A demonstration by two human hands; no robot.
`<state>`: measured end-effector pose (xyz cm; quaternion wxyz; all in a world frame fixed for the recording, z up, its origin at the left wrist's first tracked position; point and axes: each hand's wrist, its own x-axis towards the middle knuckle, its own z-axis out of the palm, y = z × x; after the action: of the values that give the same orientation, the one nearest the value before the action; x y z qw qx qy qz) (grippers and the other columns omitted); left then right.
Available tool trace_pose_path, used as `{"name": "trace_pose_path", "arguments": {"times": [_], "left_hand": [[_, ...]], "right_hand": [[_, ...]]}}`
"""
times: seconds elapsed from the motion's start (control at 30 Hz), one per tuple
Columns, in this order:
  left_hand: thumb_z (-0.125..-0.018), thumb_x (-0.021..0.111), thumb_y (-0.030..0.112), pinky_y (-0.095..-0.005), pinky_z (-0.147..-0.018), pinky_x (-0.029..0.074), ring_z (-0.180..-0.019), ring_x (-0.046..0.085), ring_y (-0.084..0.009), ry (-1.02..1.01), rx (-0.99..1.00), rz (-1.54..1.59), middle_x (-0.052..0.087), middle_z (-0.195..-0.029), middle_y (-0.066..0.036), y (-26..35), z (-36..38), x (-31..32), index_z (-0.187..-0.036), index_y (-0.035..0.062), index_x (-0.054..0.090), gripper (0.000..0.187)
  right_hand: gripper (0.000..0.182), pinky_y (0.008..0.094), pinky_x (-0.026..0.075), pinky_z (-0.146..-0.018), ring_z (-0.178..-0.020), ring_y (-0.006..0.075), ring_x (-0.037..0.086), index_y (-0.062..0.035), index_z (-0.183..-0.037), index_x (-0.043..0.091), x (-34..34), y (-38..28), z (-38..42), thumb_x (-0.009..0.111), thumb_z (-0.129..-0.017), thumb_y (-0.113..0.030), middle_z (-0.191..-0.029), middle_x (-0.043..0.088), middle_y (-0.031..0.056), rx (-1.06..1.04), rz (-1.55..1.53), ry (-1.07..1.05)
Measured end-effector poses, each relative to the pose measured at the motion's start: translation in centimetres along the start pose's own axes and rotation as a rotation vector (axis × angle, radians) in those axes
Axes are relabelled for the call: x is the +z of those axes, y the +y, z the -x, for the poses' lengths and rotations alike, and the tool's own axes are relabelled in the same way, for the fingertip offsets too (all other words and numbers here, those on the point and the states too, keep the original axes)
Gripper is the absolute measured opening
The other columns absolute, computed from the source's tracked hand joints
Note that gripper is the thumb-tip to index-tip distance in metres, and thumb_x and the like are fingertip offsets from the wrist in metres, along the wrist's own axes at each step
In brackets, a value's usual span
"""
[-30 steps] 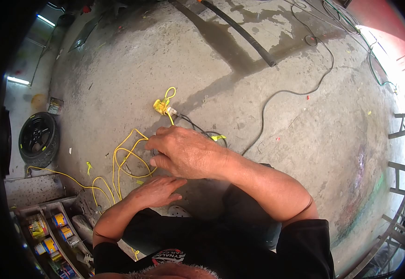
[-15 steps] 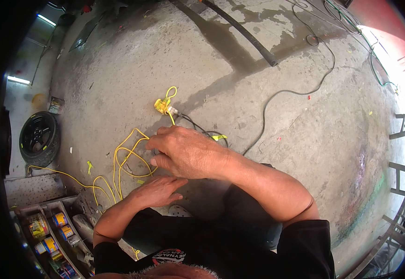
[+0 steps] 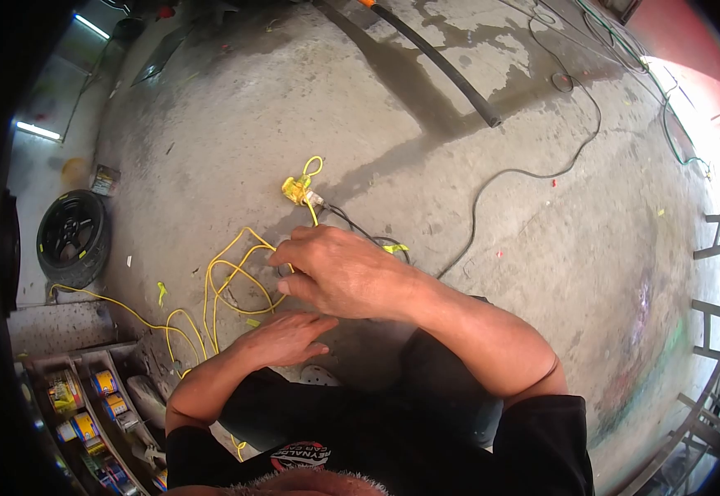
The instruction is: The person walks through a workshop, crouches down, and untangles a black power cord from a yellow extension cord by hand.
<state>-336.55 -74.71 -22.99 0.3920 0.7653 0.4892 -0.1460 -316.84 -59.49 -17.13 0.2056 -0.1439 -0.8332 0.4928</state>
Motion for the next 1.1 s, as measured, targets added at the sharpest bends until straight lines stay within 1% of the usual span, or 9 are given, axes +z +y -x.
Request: {"name": "trace_pose_path", "arguments": {"times": [0.03,0.13,0.33,0.53,0.63,0.73,1.1], "left_hand": [[-0.101,0.074,0.032,-0.0545,-0.100,0.056,-0.118,0.070,-0.0416,-0.042,-0.028,0.002,0.071,-0.125,-0.023,0.2,0.0,-0.3,-0.147,0.0024,0.061,0.056],[-0.101,0.074,0.032,-0.0546,-0.100,0.056,-0.116,0.071,-0.0418,-0.028,-0.022,0.005,0.072,-0.122,-0.022,0.0,0.0,0.0,-0.147,0.0026,0.060,0.056],[-0.100,0.075,0.031,-0.0546,-0.100,0.056,-0.117,0.070,-0.0417,-0.029,-0.025,0.011,0.072,-0.123,-0.022,0.0,0.0,0.0,-0.147,0.0024,0.061,0.057],[-0.100,0.075,0.031,-0.0546,-0.102,0.056,-0.122,0.069,-0.0419,-0.052,-0.028,0.006,0.070,-0.132,-0.024,0.2,-0.1,-0.1,-0.147,0.0020,0.060,0.057],[-0.101,0.074,0.032,-0.0545,-0.103,0.055,-0.125,0.068,-0.0420,-0.060,-0.036,0.010,0.068,-0.137,-0.024,0.3,-0.2,-0.2,-0.147,0.0018,0.060,0.057],[-0.102,0.072,0.031,-0.0559,-0.094,0.056,-0.109,0.072,-0.0422,0.075,0.057,0.007,0.073,-0.110,-0.021,-0.5,-0.1,0.9,-0.134,0.0018,0.062,0.044],[-0.102,0.072,0.031,-0.0552,-0.092,0.057,-0.108,0.072,-0.0421,0.079,0.070,-0.007,0.073,-0.110,-0.021,-0.8,-0.1,1.4,-0.138,0.0020,0.061,0.048]], "right_hand": [[0.033,0.0520,0.056,-0.084,-0.097,0.0414,0.071,-0.0012,-0.124,0.074,0.0,0.0,0.0,0.077,-0.094,-0.014,-0.103,0.070,0.0189,0.000,0.003,0.000],[0.033,0.0521,0.056,-0.084,-0.097,0.0412,0.071,-0.0011,-0.124,0.074,0.0,0.0,0.0,0.078,-0.095,-0.015,-0.104,0.070,0.0188,0.002,-0.005,-0.001],[0.033,0.0520,0.057,-0.085,-0.099,0.0407,0.071,-0.0011,-0.125,0.074,0.1,0.0,0.1,0.078,-0.094,-0.015,-0.104,0.071,0.0185,0.009,-0.007,0.012],[0.033,0.0516,0.057,-0.087,-0.100,0.0408,0.071,-0.0010,-0.125,0.073,0.1,0.1,0.2,0.078,-0.095,-0.014,-0.107,0.072,0.0184,-0.004,0.009,0.013],[0.034,0.0515,0.057,-0.087,-0.101,0.0410,0.072,-0.0007,-0.125,0.073,-0.1,-0.1,0.2,0.079,-0.094,-0.014,-0.107,0.072,0.0184,0.023,0.003,-0.009],[0.034,0.0515,0.057,-0.087,-0.101,0.0410,0.072,-0.0007,-0.125,0.073,-0.1,0.0,0.2,0.079,-0.094,-0.014,-0.107,0.072,0.0185,0.022,-0.009,-0.010],[0.034,0.0514,0.057,-0.086,-0.100,0.0406,0.072,-0.0016,-0.125,0.073,0.1,0.2,0.1,0.080,-0.094,-0.015,-0.106,0.072,0.0180,0.017,-0.001,0.000]]}}
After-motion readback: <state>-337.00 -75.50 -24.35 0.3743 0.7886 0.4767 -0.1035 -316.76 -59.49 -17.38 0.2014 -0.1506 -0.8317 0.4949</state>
